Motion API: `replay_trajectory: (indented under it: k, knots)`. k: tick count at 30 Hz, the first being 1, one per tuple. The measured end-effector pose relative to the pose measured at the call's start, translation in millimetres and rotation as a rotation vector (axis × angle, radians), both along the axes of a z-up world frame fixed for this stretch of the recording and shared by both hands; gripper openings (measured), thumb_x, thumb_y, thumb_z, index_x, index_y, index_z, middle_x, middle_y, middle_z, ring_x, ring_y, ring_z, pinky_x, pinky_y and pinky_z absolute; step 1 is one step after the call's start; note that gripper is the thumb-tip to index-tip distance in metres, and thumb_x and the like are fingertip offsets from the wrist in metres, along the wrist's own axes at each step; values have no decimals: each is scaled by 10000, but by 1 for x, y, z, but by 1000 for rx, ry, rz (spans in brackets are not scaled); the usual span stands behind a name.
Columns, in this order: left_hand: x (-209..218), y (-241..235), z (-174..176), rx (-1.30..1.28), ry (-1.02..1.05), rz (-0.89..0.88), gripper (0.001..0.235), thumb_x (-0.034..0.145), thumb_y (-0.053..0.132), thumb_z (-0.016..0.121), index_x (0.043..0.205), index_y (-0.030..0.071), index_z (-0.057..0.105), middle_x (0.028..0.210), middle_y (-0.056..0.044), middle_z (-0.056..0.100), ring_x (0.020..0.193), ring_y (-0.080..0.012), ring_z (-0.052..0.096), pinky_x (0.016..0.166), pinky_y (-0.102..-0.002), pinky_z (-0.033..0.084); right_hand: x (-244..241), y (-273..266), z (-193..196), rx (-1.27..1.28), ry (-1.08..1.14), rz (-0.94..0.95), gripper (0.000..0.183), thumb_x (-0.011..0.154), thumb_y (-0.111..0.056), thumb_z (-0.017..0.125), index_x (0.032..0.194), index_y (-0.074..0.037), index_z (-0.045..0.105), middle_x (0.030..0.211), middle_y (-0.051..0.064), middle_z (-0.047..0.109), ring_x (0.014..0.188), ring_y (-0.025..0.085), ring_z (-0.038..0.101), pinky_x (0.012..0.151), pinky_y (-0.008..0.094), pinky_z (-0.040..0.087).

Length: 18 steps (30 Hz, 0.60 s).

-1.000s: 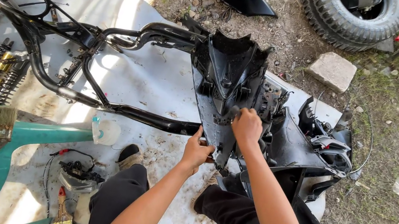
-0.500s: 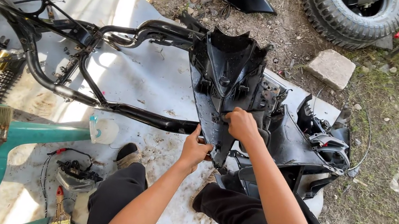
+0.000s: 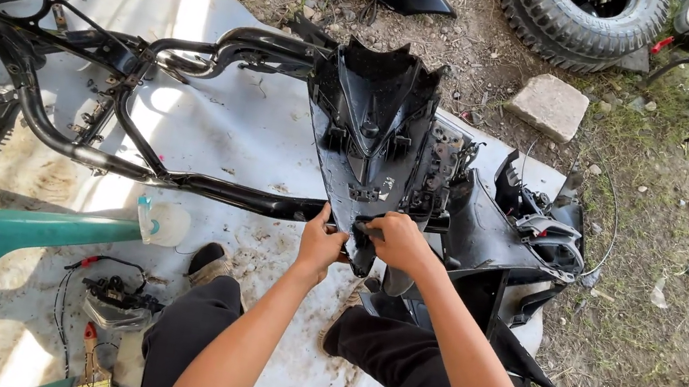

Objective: The person sits on the ground and scrubs a black motorcycle plastic part with a cloth. They repeatedly wipe the surface, turn the part over, and continue scrubbing different areas.

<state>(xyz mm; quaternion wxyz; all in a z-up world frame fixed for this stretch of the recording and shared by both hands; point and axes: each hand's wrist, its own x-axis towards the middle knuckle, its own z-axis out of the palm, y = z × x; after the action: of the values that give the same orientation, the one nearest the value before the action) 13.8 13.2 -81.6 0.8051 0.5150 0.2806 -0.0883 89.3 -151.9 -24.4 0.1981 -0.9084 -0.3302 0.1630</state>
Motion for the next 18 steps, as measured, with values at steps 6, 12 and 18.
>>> replay_trajectory:
  k: [6,12,18]
  knots:
    - [-1,0,6,-11,-31,14,759,891,-68,553,1603,100,349,880,-73,711,639,-163,691,496,-377,620,-30,0,14,-41,-61,-75,211,788,-92,716,982,-38,780,920,201,688,910,400,674,805,499,552]
    - [-4,1,-4,46,0,10,779,877,-73,576,1602,151,401,815,-66,673,581,-137,602,436,-334,507,-51,11,30,-124,-95,-67,131,828,-104,690,940,-41,716,945,175,620,852,393,676,742,502,548]
    - [1,-9,-28,327,-28,111,689,848,-23,677,1514,105,558,835,-65,727,649,-101,596,600,-320,508,-57,14,41,-20,-110,-87,180,817,-135,709,980,-63,685,966,159,601,842,401,671,716,510,537]
